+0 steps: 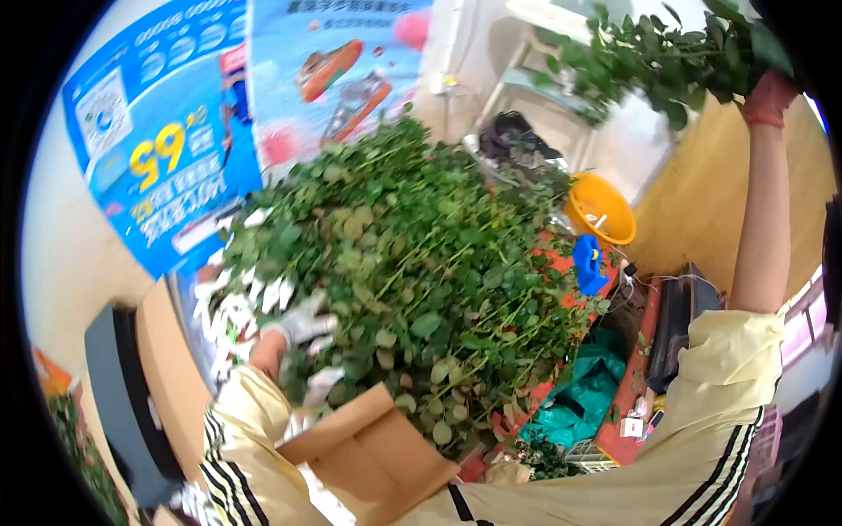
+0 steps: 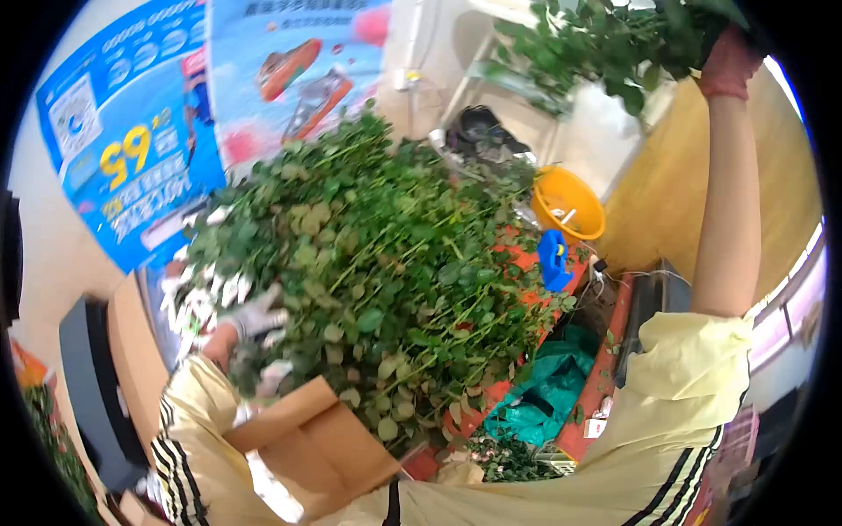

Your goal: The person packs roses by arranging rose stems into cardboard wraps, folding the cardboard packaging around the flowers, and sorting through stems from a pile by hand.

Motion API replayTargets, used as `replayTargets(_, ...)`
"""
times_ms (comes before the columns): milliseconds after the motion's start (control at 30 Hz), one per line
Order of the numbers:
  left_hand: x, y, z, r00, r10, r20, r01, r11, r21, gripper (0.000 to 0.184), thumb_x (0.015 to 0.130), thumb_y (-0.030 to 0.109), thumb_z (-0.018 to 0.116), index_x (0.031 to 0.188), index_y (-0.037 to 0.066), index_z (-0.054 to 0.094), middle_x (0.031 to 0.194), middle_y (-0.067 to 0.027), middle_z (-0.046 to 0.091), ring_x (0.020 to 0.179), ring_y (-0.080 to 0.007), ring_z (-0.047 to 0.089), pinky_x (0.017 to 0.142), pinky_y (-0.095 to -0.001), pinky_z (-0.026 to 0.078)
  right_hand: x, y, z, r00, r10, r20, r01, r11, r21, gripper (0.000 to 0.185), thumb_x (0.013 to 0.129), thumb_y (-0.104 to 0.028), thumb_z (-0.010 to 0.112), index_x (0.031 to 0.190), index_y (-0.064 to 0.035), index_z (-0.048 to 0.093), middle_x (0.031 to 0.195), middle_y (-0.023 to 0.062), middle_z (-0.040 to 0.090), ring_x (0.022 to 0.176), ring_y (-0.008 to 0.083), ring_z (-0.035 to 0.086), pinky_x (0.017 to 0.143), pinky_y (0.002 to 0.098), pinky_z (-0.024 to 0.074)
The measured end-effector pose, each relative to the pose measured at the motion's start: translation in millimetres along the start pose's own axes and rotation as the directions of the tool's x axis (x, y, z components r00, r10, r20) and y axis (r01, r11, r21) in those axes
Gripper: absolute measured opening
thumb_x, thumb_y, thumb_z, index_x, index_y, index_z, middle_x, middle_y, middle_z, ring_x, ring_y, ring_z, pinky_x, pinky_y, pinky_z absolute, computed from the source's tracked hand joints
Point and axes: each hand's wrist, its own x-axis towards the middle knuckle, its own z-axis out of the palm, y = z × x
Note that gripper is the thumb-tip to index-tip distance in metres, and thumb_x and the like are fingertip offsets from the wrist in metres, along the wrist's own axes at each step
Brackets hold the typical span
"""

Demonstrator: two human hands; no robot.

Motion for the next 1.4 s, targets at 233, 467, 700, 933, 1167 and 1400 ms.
replayTargets(233, -97.7, 28.4, -73.5, 0.901, 0.12, -0.417, -0.195, 0.97, -0.142, 0.063, 0.087, 0.041, 0.056, 0.131, -0.002, 0.041, 0.13, -0.0167, 0.048, 0.119, -0.023, 0.046, 0.1, -0.0324, 0.036, -71.8, -52.9, 155.5, 0.811, -0.208, 0.547, 0.116, 0.973, 0.198, 0.045, 0.093, -0.033, 0.034, 0.122, -0.0002, 0.042, 0.117, 0.0109, 0.051, 0.107, 0.0241, 0.05, 0.09, 0.0357, 0.0406)
replayTargets(467, -236.5, 73.8, -43.6, 0.583, -0.025, -0.812, -0.326, 0.908, -0.262, 0.041, 0.085, 0.018, 0.056, 0.121, -0.002, 0.052, 0.11, -0.0136, 0.059, 0.102, -0.0162, 0.056, 0.089, -0.0269, 0.043, -223.8, -163.5, 337.2, 0.363, -0.196, 0.911, 0.799, 0.568, -0.196, 0.028, 0.077, -0.015, 0.045, 0.103, -0.0076, 0.055, 0.078, 0.0059, 0.053, 0.068, 0.019, 0.057, 0.057, 0.0284, 0.0445)
replayTargets(700, -332.8, 178.0, 88.3, 0.802, 0.14, -0.58, -0.036, 0.982, 0.186, 0.017, 0.073, 0.021, 0.067, 0.084, 0.009, 0.064, 0.078, -0.0059, 0.063, 0.071, -0.0242, 0.059, 0.064, -0.0365, 0.046, -333.7, -120.0, 431.0, 0.288, 0.047, 0.957, 0.619, 0.753, -0.223, 0.064, 0.069, -0.025, 0.061, 0.126, -0.0029, 0.044, 0.106, 0.0123, 0.051, 0.096, 0.0241, 0.055, 0.083, 0.032, 0.0427)
replayTargets(933, -336.7, 191.2, 126.7, 0.77, -0.014, -0.638, 0.111, 0.988, 0.111, 0.038, 0.066, 0.022, 0.071, 0.101, 0.01, 0.062, 0.107, -0.007, 0.058, 0.097, -0.0255, 0.056, 0.083, -0.0378, 0.042, -292.3, -135.6, 400.4, 0.412, 0.017, 0.911, 0.542, 0.799, -0.26, 0.054, 0.075, -0.017, 0.05, 0.125, 0.0013, 0.045, 0.106, 0.0173, 0.054, 0.095, 0.0274, 0.055, 0.08, 0.0337, 0.0459)
replayTargets(1167, -310.5, 172.2, 146.3, 0.782, -0.068, -0.619, 0.14, 0.988, 0.068, 0.037, 0.066, 0.018, 0.07, 0.1, 0.008, 0.062, 0.108, -0.0114, 0.057, 0.099, -0.0313, 0.055, 0.087, -0.0399, 0.043, -338.9, -100.3, 414.7, 0.169, -0.024, 0.985, 0.652, 0.753, -0.094, 0.076, 0.075, -0.047, 0.058, 0.131, 0.0, 0.037, 0.128, 0.0224, 0.044, 0.122, 0.0354, 0.037, 0.103, 0.0356, 0.0296)
replayTargets(1400, -295.0, 148.3, 142.4, 0.907, -0.078, -0.415, 0.096, 0.995, 0.024, 0.03, 0.074, 0.024, 0.066, 0.1, 0.009, 0.063, 0.093, -0.0088, 0.059, 0.088, -0.029, 0.056, 0.08, -0.0402, 0.042, -273.3, -130.0, 382.1, 0.359, -0.227, 0.905, 0.549, 0.836, -0.008, 0.05, 0.076, -0.032, 0.056, 0.122, -0.0144, 0.048, 0.114, 0.0091, 0.051, 0.107, 0.0283, 0.049, 0.091, 0.0372, 0.0376)
